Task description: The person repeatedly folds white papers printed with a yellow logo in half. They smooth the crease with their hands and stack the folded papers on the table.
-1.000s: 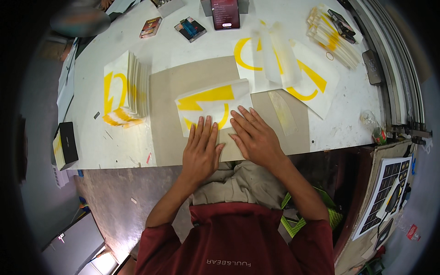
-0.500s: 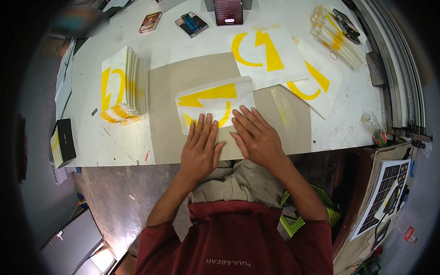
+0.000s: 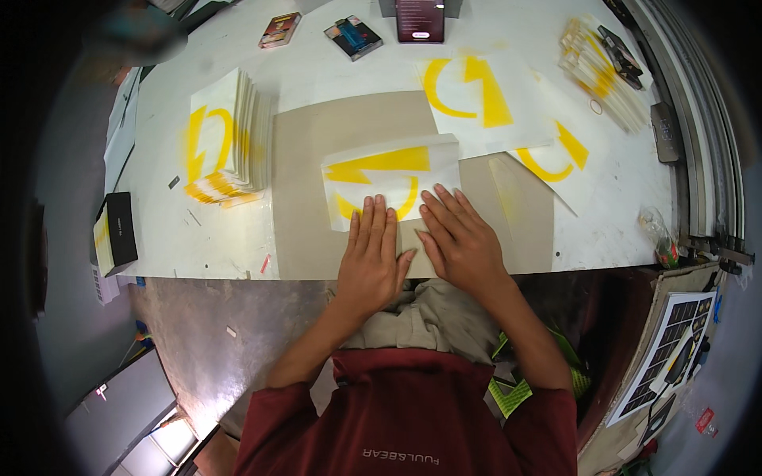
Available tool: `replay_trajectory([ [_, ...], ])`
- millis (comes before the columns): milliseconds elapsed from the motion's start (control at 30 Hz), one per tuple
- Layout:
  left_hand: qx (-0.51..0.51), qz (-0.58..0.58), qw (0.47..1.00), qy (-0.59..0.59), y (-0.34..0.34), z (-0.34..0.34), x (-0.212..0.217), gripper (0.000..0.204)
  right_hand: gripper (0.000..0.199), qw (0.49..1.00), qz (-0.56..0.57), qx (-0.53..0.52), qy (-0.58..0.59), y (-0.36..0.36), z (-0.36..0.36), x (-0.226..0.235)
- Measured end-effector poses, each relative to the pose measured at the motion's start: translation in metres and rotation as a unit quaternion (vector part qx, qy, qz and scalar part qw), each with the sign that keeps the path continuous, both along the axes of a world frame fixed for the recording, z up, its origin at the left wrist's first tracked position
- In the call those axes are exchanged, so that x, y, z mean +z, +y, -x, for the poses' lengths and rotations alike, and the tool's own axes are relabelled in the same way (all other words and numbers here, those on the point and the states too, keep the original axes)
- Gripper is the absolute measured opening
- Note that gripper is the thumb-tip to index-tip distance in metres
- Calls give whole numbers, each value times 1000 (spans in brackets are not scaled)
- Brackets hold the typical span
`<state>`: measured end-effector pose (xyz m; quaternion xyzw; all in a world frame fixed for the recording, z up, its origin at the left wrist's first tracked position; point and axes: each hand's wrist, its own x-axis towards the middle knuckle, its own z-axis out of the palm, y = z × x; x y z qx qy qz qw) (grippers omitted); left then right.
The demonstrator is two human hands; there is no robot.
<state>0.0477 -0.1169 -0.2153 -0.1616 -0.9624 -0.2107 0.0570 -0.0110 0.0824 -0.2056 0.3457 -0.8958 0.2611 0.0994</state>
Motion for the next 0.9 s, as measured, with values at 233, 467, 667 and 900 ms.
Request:
replay_trajectory([
  [233,2,-1,1000,5,-2,0,0,68,34,1000,2,3,6,0,0,-3],
  [467,9,-1,1000,10,-1,0,-1,67,35,1000,14,4,-4,1,1,-3],
  [667,11,2,1000,12,-1,1,0,67,34,1000,9,3,-5,1,1,-1],
  [900,63,-27,998,6,-11,-6,2,74,33,1000,4,0,-11,3,2,0],
])
